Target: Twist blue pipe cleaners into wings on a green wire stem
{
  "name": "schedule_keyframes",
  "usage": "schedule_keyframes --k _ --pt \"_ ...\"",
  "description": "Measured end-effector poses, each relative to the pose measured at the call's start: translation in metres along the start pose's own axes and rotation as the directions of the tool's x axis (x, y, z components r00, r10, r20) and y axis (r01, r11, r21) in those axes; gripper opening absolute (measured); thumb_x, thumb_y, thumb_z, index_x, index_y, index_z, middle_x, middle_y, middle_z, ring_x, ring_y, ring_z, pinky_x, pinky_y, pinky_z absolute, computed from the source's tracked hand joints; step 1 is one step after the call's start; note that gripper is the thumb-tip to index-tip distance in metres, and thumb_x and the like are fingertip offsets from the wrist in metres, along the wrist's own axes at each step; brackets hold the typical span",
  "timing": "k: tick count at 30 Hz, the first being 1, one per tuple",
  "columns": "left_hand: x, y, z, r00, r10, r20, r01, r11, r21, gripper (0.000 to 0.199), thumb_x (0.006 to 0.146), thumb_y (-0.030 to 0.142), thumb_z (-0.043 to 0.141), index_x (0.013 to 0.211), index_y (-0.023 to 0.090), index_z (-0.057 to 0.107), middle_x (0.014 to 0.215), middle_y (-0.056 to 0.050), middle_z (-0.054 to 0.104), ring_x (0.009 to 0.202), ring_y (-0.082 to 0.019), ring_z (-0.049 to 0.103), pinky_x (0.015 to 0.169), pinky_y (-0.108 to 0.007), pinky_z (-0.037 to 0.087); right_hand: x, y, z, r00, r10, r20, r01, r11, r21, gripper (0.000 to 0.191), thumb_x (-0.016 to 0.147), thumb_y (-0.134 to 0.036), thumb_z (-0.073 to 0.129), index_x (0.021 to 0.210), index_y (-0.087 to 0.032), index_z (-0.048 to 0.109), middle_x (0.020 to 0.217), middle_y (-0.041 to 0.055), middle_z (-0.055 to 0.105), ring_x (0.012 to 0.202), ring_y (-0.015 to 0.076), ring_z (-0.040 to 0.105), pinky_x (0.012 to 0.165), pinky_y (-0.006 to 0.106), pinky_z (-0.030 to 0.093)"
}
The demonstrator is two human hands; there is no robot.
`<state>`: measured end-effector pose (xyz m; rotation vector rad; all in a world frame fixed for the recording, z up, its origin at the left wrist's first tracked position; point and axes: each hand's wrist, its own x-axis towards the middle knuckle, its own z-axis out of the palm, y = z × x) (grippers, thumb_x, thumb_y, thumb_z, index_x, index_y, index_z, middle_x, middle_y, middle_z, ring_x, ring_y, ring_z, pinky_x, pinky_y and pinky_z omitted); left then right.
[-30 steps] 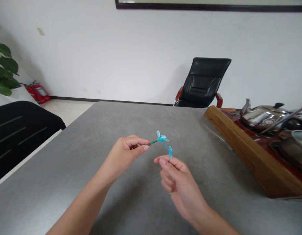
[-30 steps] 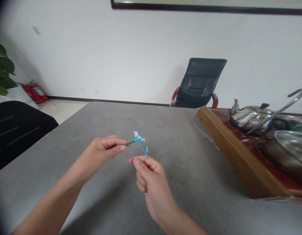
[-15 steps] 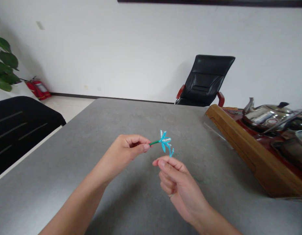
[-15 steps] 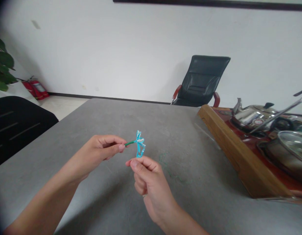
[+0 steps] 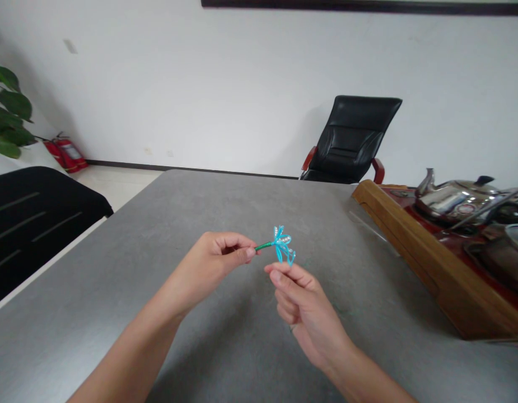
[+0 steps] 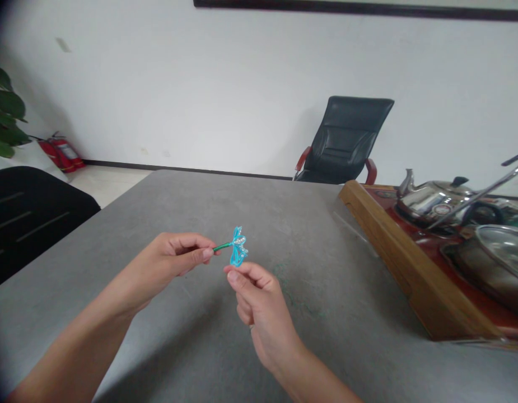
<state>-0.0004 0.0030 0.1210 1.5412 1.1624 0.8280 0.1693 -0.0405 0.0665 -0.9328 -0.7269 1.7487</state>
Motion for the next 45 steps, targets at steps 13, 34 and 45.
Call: schedule_keyframes --k 13,34,45 --pt "-0.001 0.000 0.002 1.000 -0.019 0.003 0.019 0.996 -0.088 0.019 0.077 0.028 0.060 0.085 0.020 0.075 0.050 0.005 0.046 0.048 -0.008 0.026 0.050 -0.022 0.025 0.006 0.000 -0.007 0.994 -0.108 0.020 0.107 0.910 -0.401 0.017 0.080 -0.033 0.063 0.085 -0.021 0.074 0.061 -0.0015 0.052 0.056 0.0097 0.044 0.056 0.023 0.037" --pt "-0.001 -0.004 0.004 0.993 -0.096 0.065 0.103 0.988 -0.113 0.026 0.079 0.036 0.059 0.092 0.018 0.071 0.052 0.006 0.039 0.044 -0.006 0.021 0.041 -0.022 0.013 0.001 -0.011 0.019 1.000 0.012 0.011 -0.015 0.965 0.263 0.014 0.074 -0.025 0.074 0.077 -0.016 0.063 0.053 -0.0103 0.020 0.046 0.0043 0.007 0.037 0.017 0.008" --pt "-0.003 0.003 0.000 0.976 -0.124 0.179 0.147 0.982 -0.120 0.017 0.075 0.031 0.061 0.070 0.014 0.060 0.054 0.006 0.043 0.046 -0.005 0.027 0.043 -0.019 0.019 0.008 -0.013 0.002 0.997 0.042 0.067 -0.037 0.996 -0.083 0.021 0.069 -0.032 0.076 0.073 -0.015 0.067 0.051 -0.0101 0.024 0.045 0.0039 0.009 0.040 0.020 0.008"
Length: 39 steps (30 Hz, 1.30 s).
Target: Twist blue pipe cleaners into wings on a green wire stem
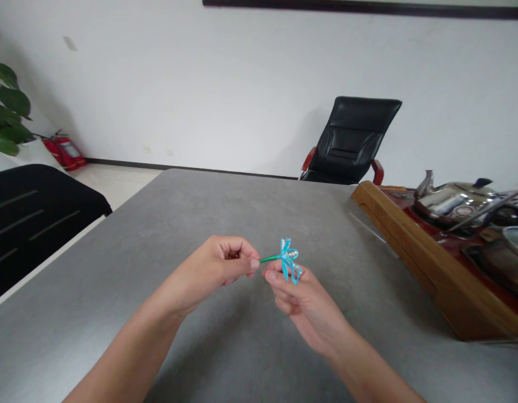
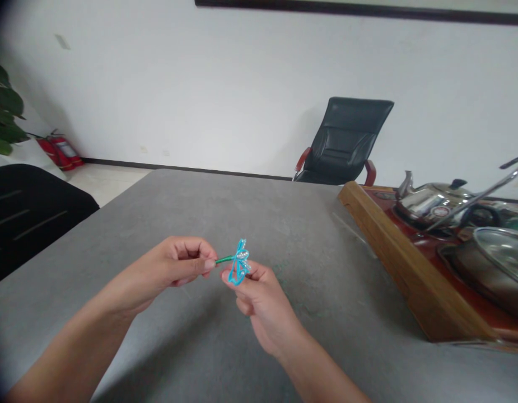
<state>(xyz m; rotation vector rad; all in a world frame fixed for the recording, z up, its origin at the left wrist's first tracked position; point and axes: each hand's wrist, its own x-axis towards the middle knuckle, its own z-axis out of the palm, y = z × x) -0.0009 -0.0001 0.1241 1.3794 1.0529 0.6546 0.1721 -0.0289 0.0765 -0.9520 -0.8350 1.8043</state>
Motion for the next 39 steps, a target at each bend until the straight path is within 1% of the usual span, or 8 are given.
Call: schedule_keyframes --k 4,8,16,23,27,32,36,39 --pt "-0.002 0.000 -0.001 0.996 -0.012 0.088 0.010 1.000 0.027 0.013 0.075 0.026 0.061 0.070 0.014 0.061 0.056 0.005 0.046 0.049 -0.006 0.031 0.045 -0.019 0.022 0.006 -0.004 -0.009 0.999 -0.047 0.008 0.048 0.976 -0.213 0.024 0.063 -0.035 0.078 0.066 -0.014 0.068 0.050 -0.0072 0.039 0.045 0.0037 0.022 0.043 0.020 0.016" --pt "-0.002 -0.001 -0.004 0.980 -0.032 0.194 0.018 0.997 0.075 0.009 0.073 0.022 0.063 0.071 0.013 0.065 0.058 0.005 0.051 0.052 -0.006 0.036 0.049 -0.019 0.027 0.011 -0.011 -0.018 0.999 0.016 0.043 -0.001 0.947 -0.321 0.026 0.059 -0.037 0.078 0.066 -0.014 0.068 0.058 -0.0020 0.055 0.051 0.0071 0.040 0.050 0.021 0.029" --pt "-0.002 -0.004 -0.003 0.930 -0.046 0.363 -0.023 0.982 0.185 0.011 0.073 0.014 0.056 0.071 0.014 0.067 0.059 0.004 0.054 0.058 -0.007 0.043 0.056 -0.019 0.032 0.018 -0.017 -0.033 0.991 -0.028 0.134 0.091 0.865 -0.494 0.020 0.067 -0.035 0.074 0.069 -0.016 0.067 0.060 -0.0033 0.054 0.055 0.0079 0.041 0.053 0.022 0.029" --pt "-0.002 -0.007 0.002 0.948 -0.062 0.312 -0.057 0.932 0.358 0.014 0.072 0.016 0.052 0.071 0.015 0.066 0.060 0.004 0.053 0.057 -0.008 0.041 0.053 -0.019 0.029 0.009 -0.023 -0.025 0.982 -0.136 0.133 0.189 0.777 -0.601 0.018 0.074 -0.034 0.068 0.071 -0.016 0.067 0.057 -0.0044 0.047 0.054 0.0083 0.037 0.052 0.023 0.027" --pt "-0.001 -0.009 0.004 0.973 -0.038 0.228 -0.070 0.891 0.448 0.017 0.073 0.018 0.051 0.071 0.016 0.067 0.060 0.004 0.055 0.057 -0.009 0.044 0.053 -0.019 0.030 -0.003 -0.027 -0.015 0.944 -0.283 0.169 0.309 0.583 -0.751 0.015 0.080 -0.029 0.063 0.072 -0.017 0.068 0.055 -0.0055 0.039 0.052 0.0085 0.035 0.050 0.022 0.026" --pt "0.001 -0.010 0.005 0.998 0.066 0.008 -0.060 0.832 0.552 0.020 0.078 0.023 0.050 0.071 0.018 0.068 0.060 0.003 0.059 0.058 -0.011 0.051 0.052 -0.020 0.032 -0.019 -0.026 -0.003 0.827 -0.490 0.277 0.415 0.200 -0.888 0.014 0.084 -0.021 0.058 0.076 -0.020 0.069 0.058 -0.0044 0.044 0.052 0.0086 0.041 0.052 0.023 0.029" --pt "0.004 -0.009 0.005 0.961 0.190 -0.201 -0.046 0.827 0.560 0.019 0.080 0.027 0.052 0.073 0.019 0.068 0.061 0.003 0.061 0.058 -0.011 0.052 0.054 -0.021 0.034 -0.023 -0.020 0.000 0.733 -0.561 0.384 0.435 -0.046 -0.899 0.017 0.087 -0.018 0.052 0.080 -0.019 0.067 0.064 -0.0014 0.055 0.056 0.0099 0.048 0.056 0.024 0.032" --pt "0.005 -0.007 0.003 0.929 0.237 -0.285 -0.066 0.863 0.501 0.018 0.080 0.029 0.054 0.074 0.019 0.068 0.062 0.002 0.062 0.058 -0.012 0.053 0.054 -0.021 0.035 -0.023 -0.015 0.001 0.716 -0.578 0.392 0.415 -0.100 -0.904 0.019 0.088 -0.018 0.049 0.083 -0.018 0.068 0.065 -0.0005 0.058 0.056 0.0111 0.052 0.057 0.024 0.033"
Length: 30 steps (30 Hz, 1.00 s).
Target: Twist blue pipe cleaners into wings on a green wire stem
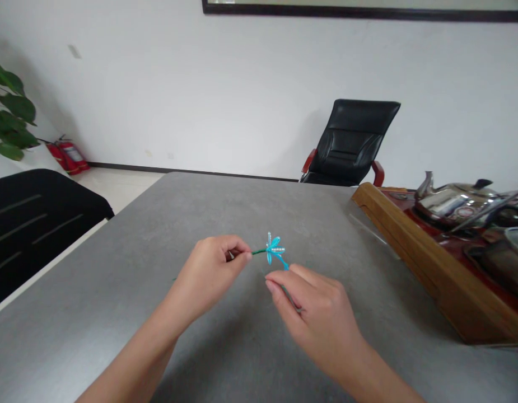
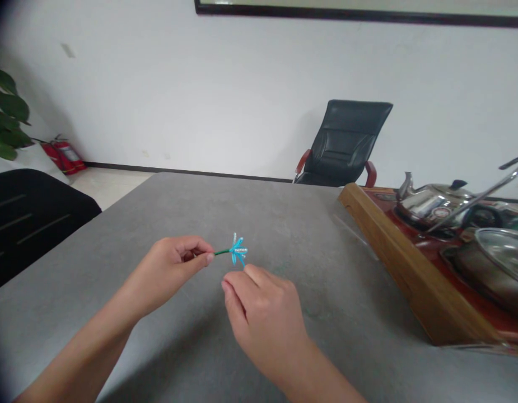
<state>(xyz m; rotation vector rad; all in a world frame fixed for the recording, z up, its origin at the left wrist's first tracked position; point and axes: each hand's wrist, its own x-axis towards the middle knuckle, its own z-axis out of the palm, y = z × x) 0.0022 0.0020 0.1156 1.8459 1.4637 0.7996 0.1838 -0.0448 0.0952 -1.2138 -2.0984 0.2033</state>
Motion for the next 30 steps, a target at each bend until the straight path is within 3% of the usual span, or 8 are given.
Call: schedule_keyframes --k 7,14,17,23,30 --pt "0.000 -0.002 -0.005 0.999 -0.028 -0.030 0.023 0.987 -0.161 0.020 0.079 0.033 0.056 0.075 0.016 0.066 0.064 0.000 0.061 0.061 -0.013 0.051 0.056 -0.022 0.036 -0.004 0.001 0.008 0.998 0.061 -0.024 -0.060 0.997 0.040 0.021 0.090 -0.019 0.045 0.085 -0.019 0.066 0.065 -0.0006 0.061 0.056 0.0113 0.055 0.056 0.024 0.034" --pt "-0.001 0.001 -0.010 0.998 -0.051 0.036 0.059 0.967 -0.246 0.022 0.078 0.035 0.058 0.076 0.014 0.065 0.065 0.001 0.058 0.062 -0.011 0.047 0.057 -0.022 0.035 -0.001 0.005 0.015 0.965 0.229 0.126 -0.253 0.942 0.220 0.022 0.091 -0.024 0.045 0.082 -0.020 0.065 0.065 -0.0010 0.060 0.058 0.0120 0.052 0.057 0.024 0.034" --pt "0.000 0.003 -0.010 0.997 -0.060 0.055 0.072 0.958 -0.277 0.022 0.076 0.035 0.059 0.075 0.014 0.065 0.064 0.001 0.056 0.060 -0.010 0.045 0.056 -0.022 0.034 0.001 0.010 0.019 0.931 0.314 0.184 -0.360 0.871 0.335 0.024 0.089 -0.028 0.047 0.075 -0.019 0.064 0.057 -0.0026 0.050 0.053 0.0112 0.044 0.052 0.024 0.030" --pt "0.000 0.004 -0.010 0.993 -0.054 0.109 0.085 0.947 -0.309 0.020 0.077 0.032 0.058 0.073 0.014 0.064 0.061 0.003 0.052 0.054 -0.008 0.038 0.052 -0.021 0.029 0.008 0.025 0.029 0.841 0.414 0.350 -0.542 0.638 0.547 0.026 0.082 -0.037 0.053 0.067 -0.016 0.060 0.055 -0.0043 0.036 0.052 0.0097 0.030 0.049 0.024 0.024" --pt "-0.002 0.005 -0.009 0.977 -0.019 0.211 0.086 0.947 -0.310 0.018 0.078 0.029 0.058 0.072 0.014 0.065 0.059 0.004 0.051 0.052 -0.007 0.033 0.052 -0.021 0.029 0.010 0.038 0.033 0.832 0.374 0.409 -0.552 0.502 0.665 0.030 0.075 -0.041 0.063 0.060 -0.016 0.056 0.056 -0.0041 0.039 0.055 0.0095 0.032 0.054 0.024 0.026"
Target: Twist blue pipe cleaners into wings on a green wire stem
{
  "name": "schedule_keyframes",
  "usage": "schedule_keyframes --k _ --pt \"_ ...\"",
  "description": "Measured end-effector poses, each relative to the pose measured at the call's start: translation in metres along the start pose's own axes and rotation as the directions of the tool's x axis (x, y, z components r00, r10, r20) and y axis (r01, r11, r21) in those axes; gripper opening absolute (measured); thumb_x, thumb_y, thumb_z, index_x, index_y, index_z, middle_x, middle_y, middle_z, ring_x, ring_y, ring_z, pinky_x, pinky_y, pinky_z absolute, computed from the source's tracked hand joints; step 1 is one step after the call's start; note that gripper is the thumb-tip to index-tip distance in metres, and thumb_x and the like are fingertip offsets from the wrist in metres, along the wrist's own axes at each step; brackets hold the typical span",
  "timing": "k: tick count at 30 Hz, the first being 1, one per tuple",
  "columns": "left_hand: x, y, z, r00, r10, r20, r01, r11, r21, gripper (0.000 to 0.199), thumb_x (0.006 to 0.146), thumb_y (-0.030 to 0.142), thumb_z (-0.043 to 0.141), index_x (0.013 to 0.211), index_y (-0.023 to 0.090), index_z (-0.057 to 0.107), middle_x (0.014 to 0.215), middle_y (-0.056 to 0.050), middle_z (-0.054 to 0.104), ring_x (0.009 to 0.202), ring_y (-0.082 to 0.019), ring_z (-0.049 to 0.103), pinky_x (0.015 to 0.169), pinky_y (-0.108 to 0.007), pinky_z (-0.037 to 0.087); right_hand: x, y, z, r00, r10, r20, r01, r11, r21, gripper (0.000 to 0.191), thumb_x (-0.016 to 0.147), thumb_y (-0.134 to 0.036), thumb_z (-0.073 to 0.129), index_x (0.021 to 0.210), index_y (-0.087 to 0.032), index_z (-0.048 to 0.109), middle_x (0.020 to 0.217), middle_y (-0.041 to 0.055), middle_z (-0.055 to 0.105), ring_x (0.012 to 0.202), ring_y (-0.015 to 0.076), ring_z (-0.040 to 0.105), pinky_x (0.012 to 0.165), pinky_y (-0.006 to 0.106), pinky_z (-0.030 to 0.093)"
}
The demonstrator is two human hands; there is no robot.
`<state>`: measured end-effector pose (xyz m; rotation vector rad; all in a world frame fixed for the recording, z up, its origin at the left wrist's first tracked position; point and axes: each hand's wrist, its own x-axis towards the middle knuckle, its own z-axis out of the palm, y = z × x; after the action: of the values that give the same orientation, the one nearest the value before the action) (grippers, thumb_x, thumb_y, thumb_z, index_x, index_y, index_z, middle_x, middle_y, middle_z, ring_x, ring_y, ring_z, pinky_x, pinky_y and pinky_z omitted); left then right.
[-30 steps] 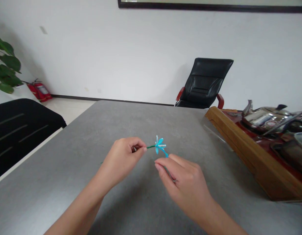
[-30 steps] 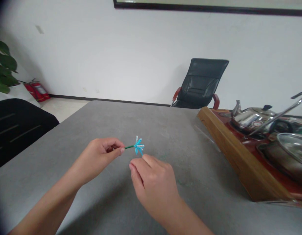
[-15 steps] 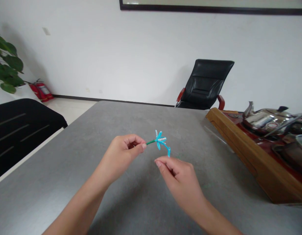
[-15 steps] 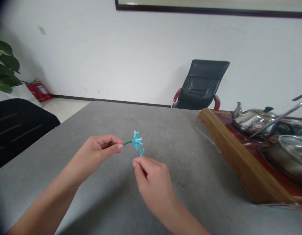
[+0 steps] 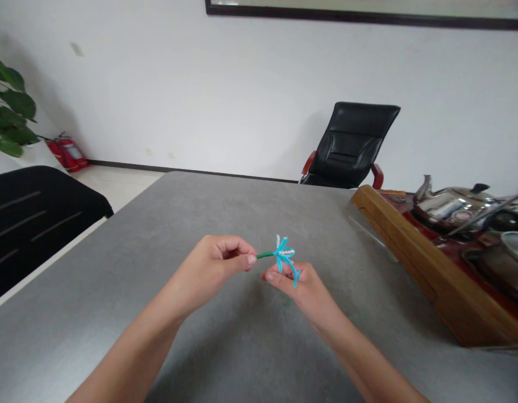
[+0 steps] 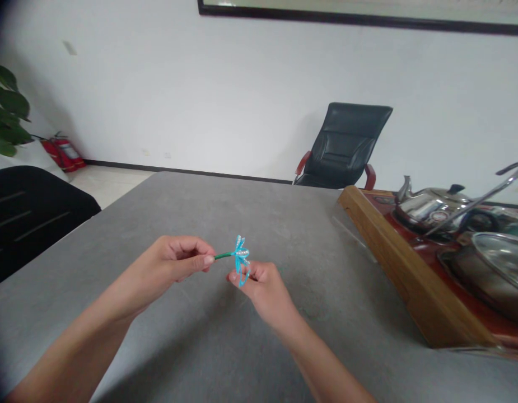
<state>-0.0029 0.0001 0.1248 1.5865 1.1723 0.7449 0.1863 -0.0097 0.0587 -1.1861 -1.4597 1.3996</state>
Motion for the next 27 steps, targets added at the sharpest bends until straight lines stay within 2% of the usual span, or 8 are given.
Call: schedule_keyframes --k 5,8,11,15,19,24,27 --pt "-0.003 0.003 0.001 0.990 -0.027 0.137 0.030 0.999 -0.017 0.017 0.076 0.028 0.058 0.071 0.014 0.065 0.060 0.003 0.050 0.056 -0.008 0.038 0.055 -0.021 0.031 0.004 0.000 -0.004 1.000 -0.003 0.017 0.001 0.994 0.109 0.027 0.069 -0.039 0.070 0.059 -0.015 0.061 0.056 -0.0033 0.047 0.055 0.0094 0.039 0.054 0.023 0.030" --pt "-0.004 0.003 0.001 0.967 -0.038 0.253 0.051 0.998 -0.046 0.014 0.075 0.026 0.058 0.071 0.014 0.065 0.061 0.003 0.051 0.060 -0.009 0.041 0.058 -0.021 0.032 0.006 0.000 -0.007 0.998 0.053 0.044 -0.060 0.987 0.151 0.025 0.067 -0.039 0.070 0.064 -0.014 0.066 0.057 -0.0018 0.053 0.053 0.0093 0.042 0.053 0.023 0.030" --pt "-0.004 0.003 0.001 0.937 -0.060 0.345 0.066 0.998 -0.003 0.013 0.074 0.025 0.058 0.070 0.015 0.065 0.061 0.003 0.051 0.060 -0.010 0.042 0.058 -0.020 0.033 0.007 0.002 -0.010 0.991 0.115 0.072 -0.126 0.977 0.173 0.028 0.066 -0.042 0.070 0.069 -0.014 0.067 0.056 -0.0023 0.051 0.051 0.0086 0.039 0.050 0.022 0.028" --pt "-0.005 0.002 0.002 0.902 -0.075 0.424 0.038 0.995 0.095 0.014 0.074 0.023 0.055 0.069 0.016 0.066 0.058 0.004 0.049 0.058 -0.009 0.040 0.055 -0.019 0.030 0.008 0.003 -0.014 0.990 0.104 0.097 -0.118 0.981 0.156 0.025 0.067 -0.039 0.072 0.070 -0.015 0.066 0.053 -0.0053 0.046 0.047 0.0067 0.031 0.046 0.021 0.021" --pt "-0.006 -0.002 0.004 0.889 -0.084 0.451 -0.003 0.982 0.189 0.015 0.073 0.021 0.053 0.069 0.016 0.067 0.057 0.005 0.047 0.055 -0.009 0.037 0.052 -0.020 0.027 0.007 -0.004 -0.018 0.992 0.075 0.102 -0.090 0.984 0.152 0.021 0.070 -0.036 0.070 0.068 -0.015 0.064 0.050 -0.0078 0.038 0.045 0.0059 0.023 0.045 0.022 0.015" --pt "-0.005 -0.007 0.008 0.896 -0.088 0.435 -0.036 0.963 0.268 0.018 0.071 0.019 0.051 0.071 0.016 0.069 0.059 0.003 0.053 0.055 -0.009 0.040 0.051 -0.019 0.028 0.001 -0.018 -0.016 0.998 -0.035 0.048 0.033 0.999 0.035 0.020 0.072 -0.034 0.068 0.066 -0.016 0.063 0.057 -0.0042 0.048 0.053 0.0083 0.037 0.052 0.022 0.028" --pt "-0.004 -0.008 0.008 0.903 -0.088 0.420 -0.048 0.952 0.303 0.019 0.070 0.019 0.051 0.070 0.016 0.069 0.059 0.003 0.054 0.055 -0.009 0.041 0.051 -0.019 0.029 -0.007 -0.024 -0.013 0.995 -0.095 0.026 0.098 0.988 -0.121 0.020 0.078 -0.035 0.063 0.070 -0.017 0.065 0.056 -0.0045 0.045 0.053 0.0091 0.036 0.052 0.023 0.028"
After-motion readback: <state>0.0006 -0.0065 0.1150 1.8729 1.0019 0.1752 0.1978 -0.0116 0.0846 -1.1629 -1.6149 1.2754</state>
